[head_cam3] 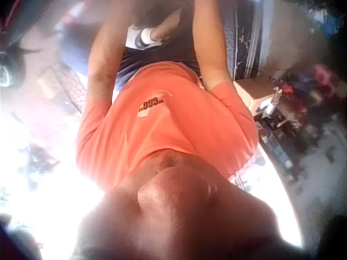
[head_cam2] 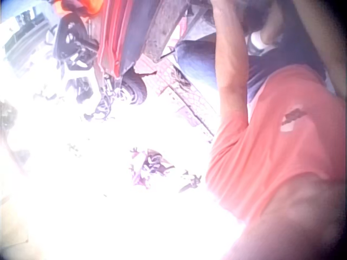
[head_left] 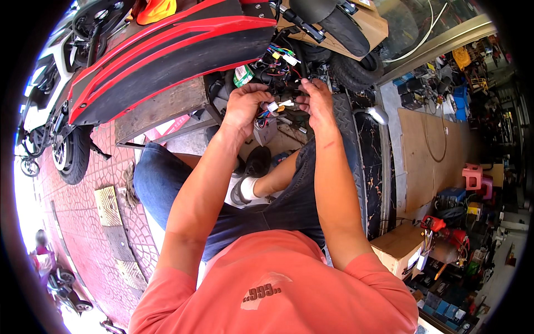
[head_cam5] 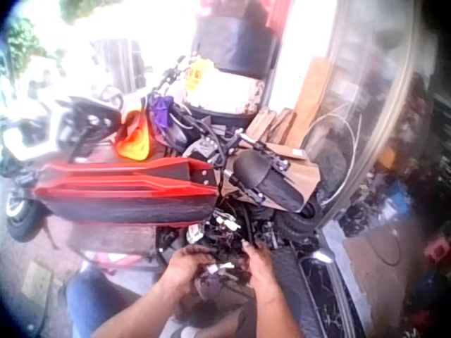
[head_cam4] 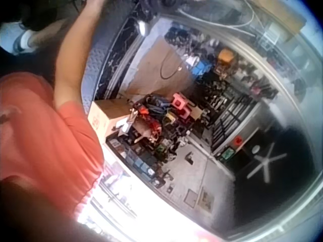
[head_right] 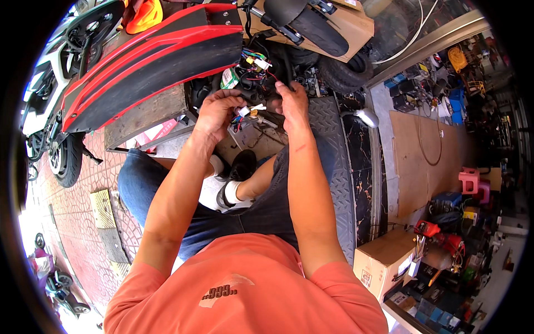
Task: The person uses an impact driver to remove screws from a scooter panel, then manipulates internal wiring and disconnects an electronic controller before retrieving a second controller from a nearby workbench.
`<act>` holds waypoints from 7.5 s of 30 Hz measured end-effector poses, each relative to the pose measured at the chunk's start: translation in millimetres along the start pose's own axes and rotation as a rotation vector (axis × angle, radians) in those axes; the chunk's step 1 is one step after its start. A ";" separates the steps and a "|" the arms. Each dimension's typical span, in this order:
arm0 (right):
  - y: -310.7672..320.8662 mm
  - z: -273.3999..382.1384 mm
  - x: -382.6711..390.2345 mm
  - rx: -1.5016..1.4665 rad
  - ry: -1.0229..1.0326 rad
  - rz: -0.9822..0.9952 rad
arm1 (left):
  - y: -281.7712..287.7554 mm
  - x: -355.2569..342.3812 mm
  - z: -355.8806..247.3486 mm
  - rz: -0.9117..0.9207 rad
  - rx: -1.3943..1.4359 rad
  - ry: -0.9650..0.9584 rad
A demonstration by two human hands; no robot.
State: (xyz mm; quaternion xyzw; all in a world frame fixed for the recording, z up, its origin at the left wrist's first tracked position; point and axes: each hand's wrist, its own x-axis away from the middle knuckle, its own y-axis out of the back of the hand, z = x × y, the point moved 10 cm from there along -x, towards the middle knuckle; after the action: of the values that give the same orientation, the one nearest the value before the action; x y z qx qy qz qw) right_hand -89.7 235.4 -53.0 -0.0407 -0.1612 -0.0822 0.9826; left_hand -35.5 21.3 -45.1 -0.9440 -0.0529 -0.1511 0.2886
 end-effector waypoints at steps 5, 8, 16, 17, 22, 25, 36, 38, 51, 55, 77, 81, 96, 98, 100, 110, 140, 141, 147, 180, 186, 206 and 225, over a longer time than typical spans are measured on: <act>18.8 34.7 26.6 0.042 0.186 -0.128 | -13.1 8.7 -11.0 0.011 0.026 0.014; 16.7 34.4 33.6 0.069 0.135 0.028 | -27.7 25.8 -19.1 -0.002 -0.020 -0.048; 6.3 31.4 85.5 -0.183 0.064 0.275 | -97.6 86.9 16.2 0.015 -0.044 -0.378; 6.3 37.4 94.3 -0.247 0.114 0.255 | -104.8 90.3 11.7 0.005 -0.034 -0.444; 51.0 62.8 128.1 -0.620 0.131 0.195 | -166.2 140.5 -10.4 0.007 -0.288 -0.675; 94.0 68.9 134.3 -0.717 0.179 0.134 | -204.4 179.9 -30.0 0.026 -0.538 -1.012; 142.2 150.7 178.6 -0.590 0.364 -0.036 | -246.6 147.8 23.5 0.568 -0.285 -0.608; 140.7 181.5 181.3 -0.517 0.367 0.047 | -251.9 159.3 20.7 0.722 -0.291 -0.456; 207.7 109.5 110.8 0.905 0.559 -0.050 | -263.3 133.8 173.3 0.701 -0.503 0.237; 220.6 91.8 82.2 0.868 0.321 0.087 | -248.3 101.8 204.3 0.606 -0.322 0.286; 472.1 168.9 196.3 0.163 0.610 -0.789 | -252.5 34.5 239.9 0.391 -0.125 0.589; 564.6 92.3 280.5 0.408 0.459 -1.085 | -246.0 36.3 230.3 0.363 -0.063 0.546; 838.5 -88.1 515.5 1.458 -0.269 -1.250 | -297.5 65.7 227.5 0.525 -0.175 0.514; 796.1 -101.8 474.1 1.342 -0.614 -1.258 | -272.6 58.9 228.9 0.440 -0.198 0.522; 793.4 -93.2 473.0 1.347 -0.646 -1.251 | -270.5 57.1 240.3 0.405 -0.189 0.575; 787.7 -109.8 487.0 1.367 -0.642 -1.499 | -339.3 100.8 195.9 0.983 0.643 0.713; 773.8 -109.1 480.6 1.460 -0.611 -1.533 | -337.2 132.8 224.0 1.217 0.785 1.167; 772.6 -108.7 478.5 1.461 -0.606 -1.539 | -338.8 137.9 219.8 1.280 0.805 1.147; 766.1 -103.9 485.5 1.455 -0.535 -1.588 | -348.3 153.9 204.5 1.288 0.856 1.179; 823.2 -121.0 558.9 1.892 -0.287 -1.348 | -346.7 146.5 253.5 1.016 0.562 1.190; 749.8 -102.5 460.9 1.434 -0.363 -1.649 | -194.8 47.1 368.2 0.470 0.051 1.036; 856.3 -27.4 538.6 1.108 -0.393 -1.562 | -225.5 86.4 387.3 0.520 0.008 1.087; 819.3 93.1 489.1 1.137 -0.059 -1.301 | -349.3 71.6 252.5 0.756 0.804 0.718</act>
State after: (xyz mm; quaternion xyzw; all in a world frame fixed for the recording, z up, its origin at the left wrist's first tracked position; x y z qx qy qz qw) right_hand 481.6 978.2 149.3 0.5554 -0.1945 -0.5341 0.6070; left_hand 31.3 453.0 -36.8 -0.6071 0.3297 -0.3131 0.6517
